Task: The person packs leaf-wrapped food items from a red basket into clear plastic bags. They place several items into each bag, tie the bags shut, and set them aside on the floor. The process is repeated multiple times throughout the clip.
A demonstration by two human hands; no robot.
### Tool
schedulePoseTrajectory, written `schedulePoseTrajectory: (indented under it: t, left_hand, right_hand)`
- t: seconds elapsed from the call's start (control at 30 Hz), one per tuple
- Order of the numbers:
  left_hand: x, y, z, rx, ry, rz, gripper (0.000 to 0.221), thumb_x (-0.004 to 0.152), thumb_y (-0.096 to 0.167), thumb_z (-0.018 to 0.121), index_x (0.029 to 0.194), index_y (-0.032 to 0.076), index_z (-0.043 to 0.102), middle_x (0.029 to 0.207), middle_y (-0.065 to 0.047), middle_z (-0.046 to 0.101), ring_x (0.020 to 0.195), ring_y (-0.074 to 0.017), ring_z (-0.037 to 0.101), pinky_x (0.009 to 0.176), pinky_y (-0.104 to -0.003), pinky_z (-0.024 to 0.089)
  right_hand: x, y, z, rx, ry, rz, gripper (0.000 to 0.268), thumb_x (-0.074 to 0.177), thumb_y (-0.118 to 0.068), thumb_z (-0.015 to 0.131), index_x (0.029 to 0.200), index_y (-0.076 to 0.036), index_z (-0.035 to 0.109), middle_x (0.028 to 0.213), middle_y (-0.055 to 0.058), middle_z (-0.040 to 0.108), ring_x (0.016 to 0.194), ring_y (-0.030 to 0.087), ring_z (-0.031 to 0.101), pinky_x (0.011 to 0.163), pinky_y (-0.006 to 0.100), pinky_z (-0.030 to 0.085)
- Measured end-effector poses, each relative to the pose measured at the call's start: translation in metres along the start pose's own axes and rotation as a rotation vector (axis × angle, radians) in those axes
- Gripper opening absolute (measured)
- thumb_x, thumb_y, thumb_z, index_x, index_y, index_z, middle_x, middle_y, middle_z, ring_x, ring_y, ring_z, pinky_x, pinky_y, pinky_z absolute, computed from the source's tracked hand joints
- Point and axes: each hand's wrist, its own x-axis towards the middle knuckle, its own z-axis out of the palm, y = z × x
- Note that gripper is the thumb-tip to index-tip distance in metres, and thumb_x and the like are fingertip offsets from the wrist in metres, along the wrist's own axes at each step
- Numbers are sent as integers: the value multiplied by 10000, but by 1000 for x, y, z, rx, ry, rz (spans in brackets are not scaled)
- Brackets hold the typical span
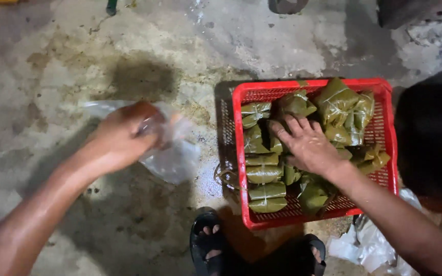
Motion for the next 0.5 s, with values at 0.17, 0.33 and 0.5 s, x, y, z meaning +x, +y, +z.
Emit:
schedulePoseTrajectory:
  t: [0.17,0.33,0.5]
  left_hand:
    - [5,1,31,121,-1,106,245,901,397,570,1065,266,697,1034,-110,760,1025,-442,714,876,-560,554]
    - [-24,-8,34,-239,52,204,309,856,301,586,1108,191,726,940,-142,740,877,-335,711,801,-477,542]
    - [-32,-28,34,-406,144,251,298,812,338,674,1046,163,737,833,-127,703,782,-265,657,754,-431,537]
  right_hand:
    - [26,4,38,-128,171,-46,1000,714,-352,878,1549,-284,331,1516,129,386,1369,328,401,1094,508,355]
    - [11,-5,-4,-18,241,29,814,666,-420,886,1371,-260,513,1301,107,572,1289,322,530,1043,551,406]
    - [-3,18,-28,753,407,98,941,562,-238,919,1412,-191,516,1387,119,553,1367,319,476,1154,509,327]
